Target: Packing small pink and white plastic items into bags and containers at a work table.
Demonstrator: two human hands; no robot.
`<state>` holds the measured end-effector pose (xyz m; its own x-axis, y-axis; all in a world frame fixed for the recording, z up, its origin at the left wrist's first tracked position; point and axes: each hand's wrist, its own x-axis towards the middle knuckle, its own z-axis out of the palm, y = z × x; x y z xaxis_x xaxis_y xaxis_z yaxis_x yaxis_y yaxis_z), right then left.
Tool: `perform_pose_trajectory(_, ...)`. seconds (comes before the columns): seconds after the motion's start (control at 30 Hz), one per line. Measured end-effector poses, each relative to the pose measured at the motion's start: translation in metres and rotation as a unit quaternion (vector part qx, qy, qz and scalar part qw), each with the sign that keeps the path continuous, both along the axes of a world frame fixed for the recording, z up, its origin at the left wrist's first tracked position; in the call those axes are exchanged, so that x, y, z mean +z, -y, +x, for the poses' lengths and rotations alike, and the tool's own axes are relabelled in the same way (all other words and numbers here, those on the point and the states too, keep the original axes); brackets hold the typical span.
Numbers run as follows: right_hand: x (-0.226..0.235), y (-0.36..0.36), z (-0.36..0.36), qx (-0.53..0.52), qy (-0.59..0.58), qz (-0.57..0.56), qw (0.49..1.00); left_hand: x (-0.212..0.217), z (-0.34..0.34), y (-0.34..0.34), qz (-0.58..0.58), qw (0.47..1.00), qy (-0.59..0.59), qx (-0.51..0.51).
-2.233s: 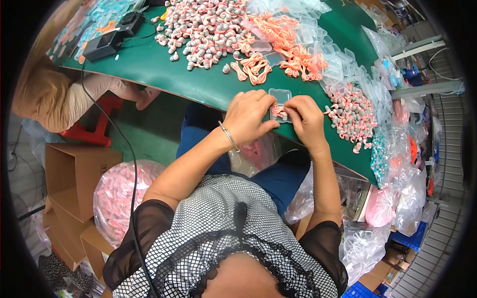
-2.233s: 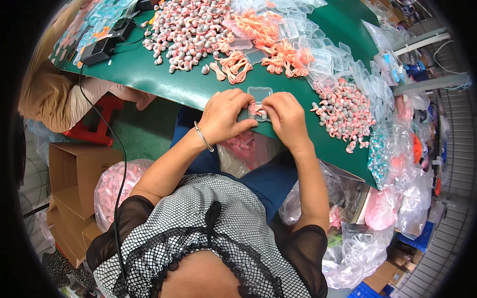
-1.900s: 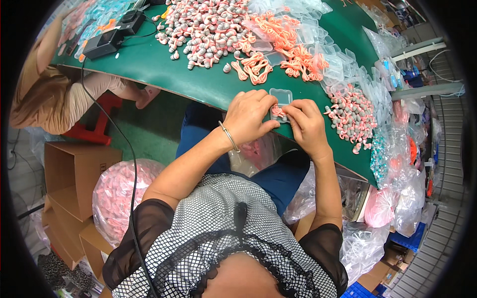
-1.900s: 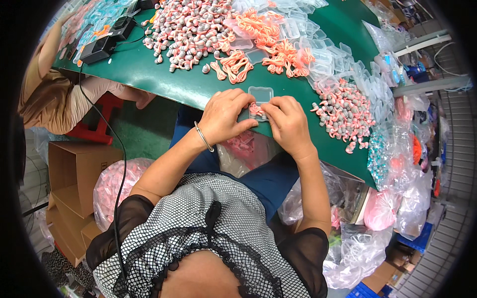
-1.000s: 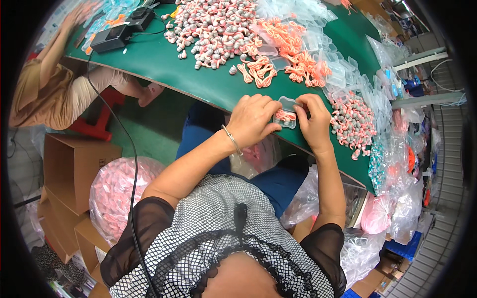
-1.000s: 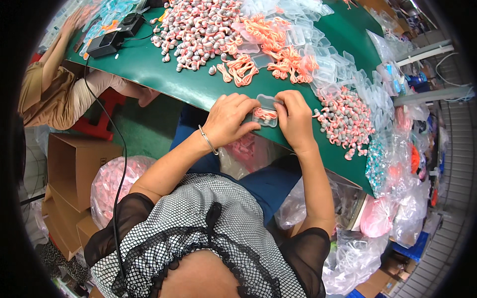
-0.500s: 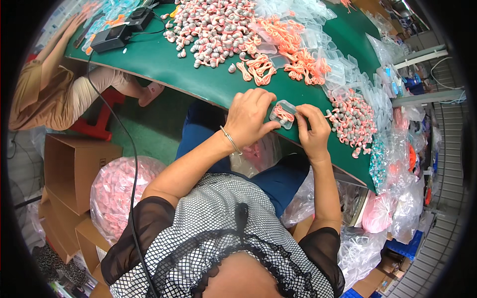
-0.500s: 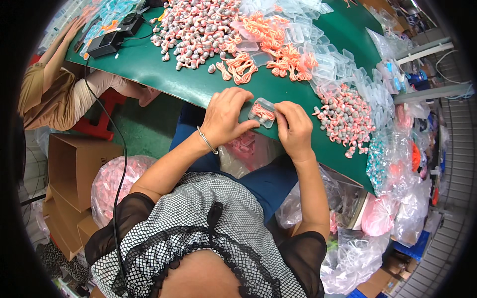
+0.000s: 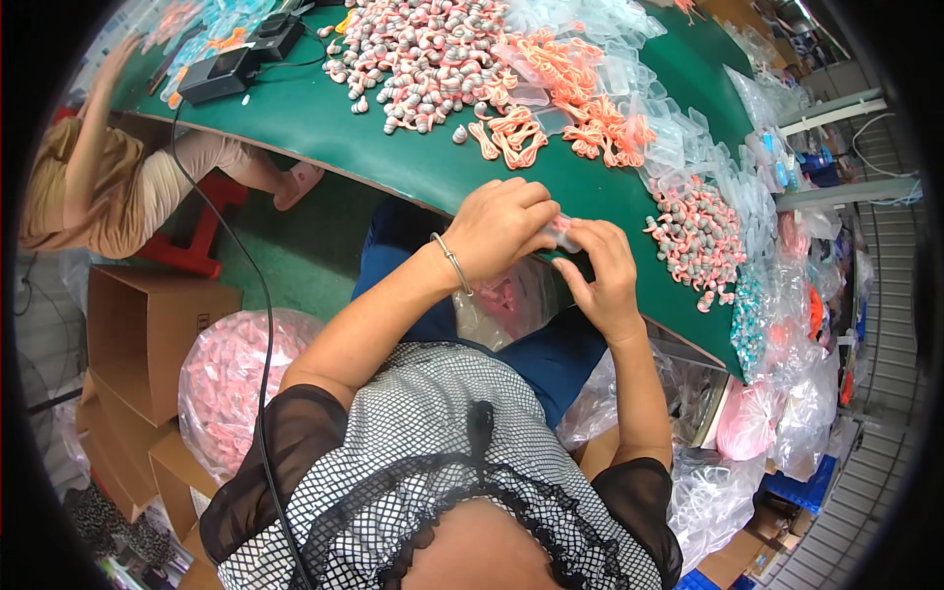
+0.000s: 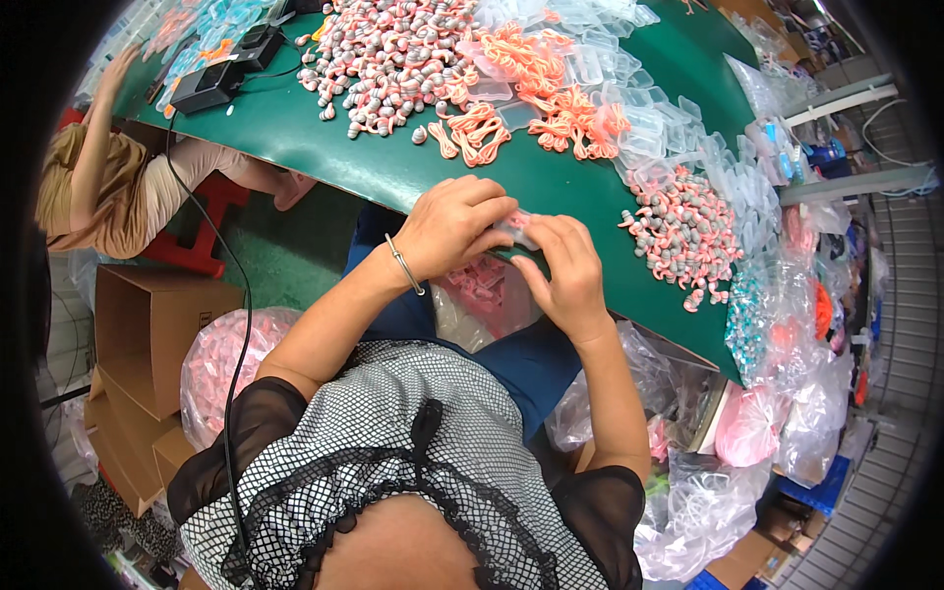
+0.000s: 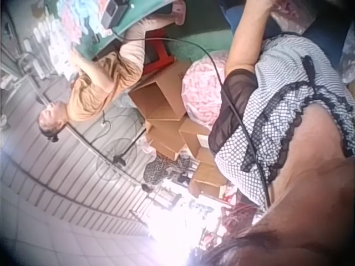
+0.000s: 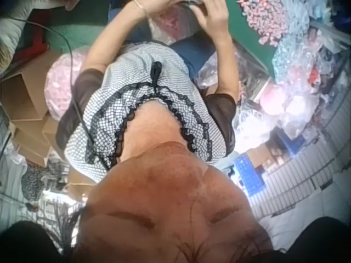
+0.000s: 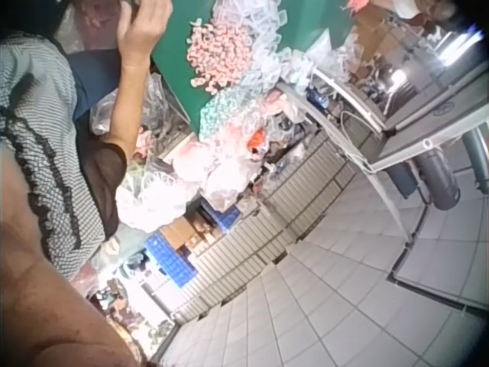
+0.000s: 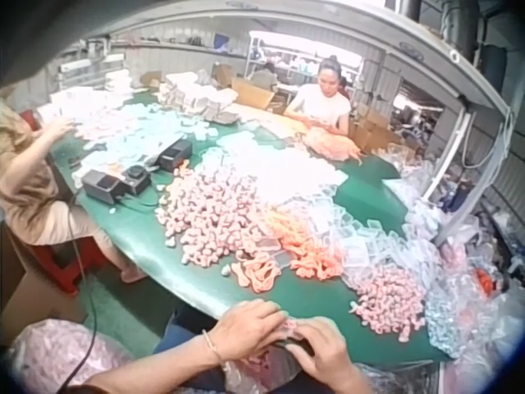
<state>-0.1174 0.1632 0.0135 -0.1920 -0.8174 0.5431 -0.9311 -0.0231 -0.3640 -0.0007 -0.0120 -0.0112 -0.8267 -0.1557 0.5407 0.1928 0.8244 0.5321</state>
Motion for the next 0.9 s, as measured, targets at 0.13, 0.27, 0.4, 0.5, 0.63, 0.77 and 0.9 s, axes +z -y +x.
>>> perform_pose_trajectory(0.13,-0.006,0.008,-0.005,-0.037,0.022,-0.002,0.999,-0.002,-0.004,0.002,-0.021,0.999,-0.034,-0.004)
perform_pose_trajectory(0.27,-0.007,0.01,-0.004,-0.037,0.077,0.0,0.996,-0.005,-0.005,0.004,0.028,0.998,-0.032,-0.039)
perform_pose_trajectory(0.4,-0.001,0.014,-0.005,-0.042,0.09,-0.005,0.995,-0.002,-0.002,0.011,0.017,0.998,-0.02,-0.051)
perform_pose_trajectory(0.5,0.017,0.022,-0.029,0.049,0.112,0.074,0.99,-0.001,0.004,0.009,-0.018,0.998,-0.051,-0.023)
perform_pose_trajectory(0.63,0.035,0.032,-0.086,-0.246,-0.18,-0.028,0.952,0.005,0.012,0.01,-0.059,0.997,-0.051,0.026)
perform_pose_trajectory(0.77,0.018,0.024,-0.133,-0.309,-0.298,0.0,0.903,0.01,0.013,0.01,-0.023,0.998,-0.054,0.02)
perform_pose_trajectory(0.9,0.021,0.01,-0.113,-0.288,-0.226,0.027,0.93,0.004,0.015,0.027,0.015,0.992,-0.068,0.104)
